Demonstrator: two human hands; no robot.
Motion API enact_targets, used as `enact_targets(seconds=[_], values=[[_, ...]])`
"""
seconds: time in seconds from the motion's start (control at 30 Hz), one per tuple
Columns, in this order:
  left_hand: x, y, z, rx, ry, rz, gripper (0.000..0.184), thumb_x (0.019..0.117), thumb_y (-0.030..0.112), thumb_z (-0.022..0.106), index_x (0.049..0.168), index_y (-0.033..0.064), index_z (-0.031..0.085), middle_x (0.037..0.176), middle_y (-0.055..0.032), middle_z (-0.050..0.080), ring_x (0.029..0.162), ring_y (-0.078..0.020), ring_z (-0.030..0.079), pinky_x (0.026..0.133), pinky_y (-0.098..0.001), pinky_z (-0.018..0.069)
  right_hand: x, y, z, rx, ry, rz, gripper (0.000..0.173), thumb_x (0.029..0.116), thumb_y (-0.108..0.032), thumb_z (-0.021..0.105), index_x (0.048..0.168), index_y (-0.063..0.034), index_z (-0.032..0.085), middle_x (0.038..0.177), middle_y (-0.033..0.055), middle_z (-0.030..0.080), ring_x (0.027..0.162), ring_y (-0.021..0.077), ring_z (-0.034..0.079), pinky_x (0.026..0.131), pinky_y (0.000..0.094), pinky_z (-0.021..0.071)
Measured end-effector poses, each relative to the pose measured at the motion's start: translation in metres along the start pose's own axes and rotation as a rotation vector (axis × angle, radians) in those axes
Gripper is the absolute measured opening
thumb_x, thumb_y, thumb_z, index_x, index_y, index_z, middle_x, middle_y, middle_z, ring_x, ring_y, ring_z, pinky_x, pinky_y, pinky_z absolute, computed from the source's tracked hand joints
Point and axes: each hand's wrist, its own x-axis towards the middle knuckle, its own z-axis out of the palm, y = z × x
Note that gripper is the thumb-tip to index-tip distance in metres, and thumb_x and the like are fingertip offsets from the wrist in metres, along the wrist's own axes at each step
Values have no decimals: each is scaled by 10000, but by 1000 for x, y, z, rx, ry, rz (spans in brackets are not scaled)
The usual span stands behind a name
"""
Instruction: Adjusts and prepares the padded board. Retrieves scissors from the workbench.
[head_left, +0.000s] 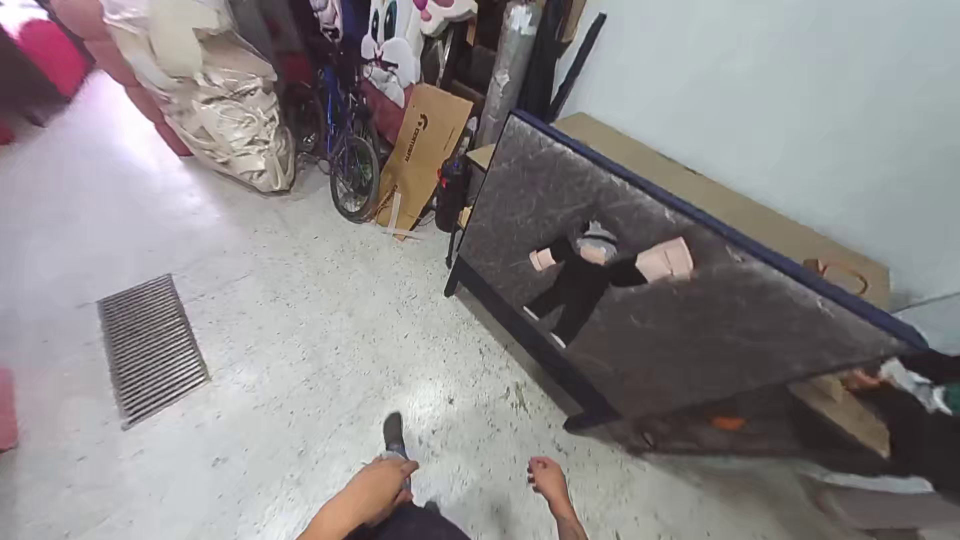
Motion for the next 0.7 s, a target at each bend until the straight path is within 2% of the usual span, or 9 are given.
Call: enact_targets(seconds=[0.1, 0.2, 0.3, 0.4, 0.47, 0.53, 0.6, 0.67, 0.7], values=[[69, -70, -74, -6, -40, -97, 566, 1034, 417, 568, 1532, 164, 478, 1509, -111, 551, 1367, -334, 545, 1124, -620, 412, 98, -168, -24, -72, 65, -220, 323, 1015, -288, 614, 1215, -48, 698, 1024, 156, 747, 872, 295, 742, 801, 541, 617], [136, -136, -157, 47, -144, -156, 600, 1002, 440, 623, 1517, 163, 490, 1500, -117, 557, 1361, -361, 542, 1117, -670, 383, 166, -319, -10, -36, 100, -325, 337, 990, -318, 665, 1228, -82, 700, 1022, 131, 751, 869, 264, 746, 808, 511, 627], [195, -184, -253, 29, -128, -204, 605, 984, 455, 643, 1500, 166, 516, 1474, -124, 582, 1340, -377, 559, 1113, -691, 381, 203, -456, 23, -34, -35, -409, 334, 996, -307, 665, 1252, -94, 689, 1055, 113, 753, 878, 229, 751, 806, 458, 640], [235, -198, -369, 18, -7, -249, 631, 978, 452, 654, 1500, 123, 522, 1473, -154, 578, 1342, -410, 549, 1115, -696, 374, 214, -601, 12, -342, -197, -770, 340, 984, -318, 666, 1241, -101, 711, 1069, 67, 751, 937, 153, 726, 900, 397, 603], [257, -206, -445, -7, 62, -193, 621, 985, 440, 650, 1508, 134, 515, 1496, -120, 565, 1359, -367, 546, 1134, -652, 382, 223, -703, -22, -375, -46, -953, 313, 985, -346, 661, 1185, -117, 735, 1076, 31, 749, 982, 115, 712, 936, 378, 593], [293, -221, -508, -153, 131, -42, 561, 1005, 406, 634, 1496, 154, 533, 1463, -92, 599, 1332, -296, 585, 1143, -577, 427, 251, -803, -80, -333, 211, -1024, 334, 1004, -363, 632, 1198, -108, 726, 1137, 38, 741, 1067, 112, 699, 985, 370, 581], [343, -250, -558, -239, 118, 54, 507, 1025, 386, 610, 1478, 166, 548, 1407, -81, 639, 1257, -250, 643, 1111, -524, 487, 301, -895, -143, -368, 511, -1013, 396, 1024, -403, 587, 1238, -90, 701, 1208, 102, 712, 1163, 208, 667, 1041, 457, 540], [394, -273, -589, -94, 43, -38, 544, 1014, 393, 626, 1492, 151, 533, 1429, -111, 622, 1268, -308, 632, 1106, -578, 468, 376, -970, -200, -406, 676, -915, 500, 1035, -467, 527, 1311, -70, 652, 1282, 171, 672, 1242, 326, 617, 1077, 557, 480], [418, -284, -605, 46, -23, -143, 597, 992, 425, 646, 1507, 151, 519, 1468, -129, 589, 1318, -364, 583, 1125, -640, 404, 417, -1000, -216, -392, 685, -846, 552, 1031, -505, 510, 1338, -63, 632, 1288, 186, 669, 1241, 352, 617, 1072, 583, 474]])
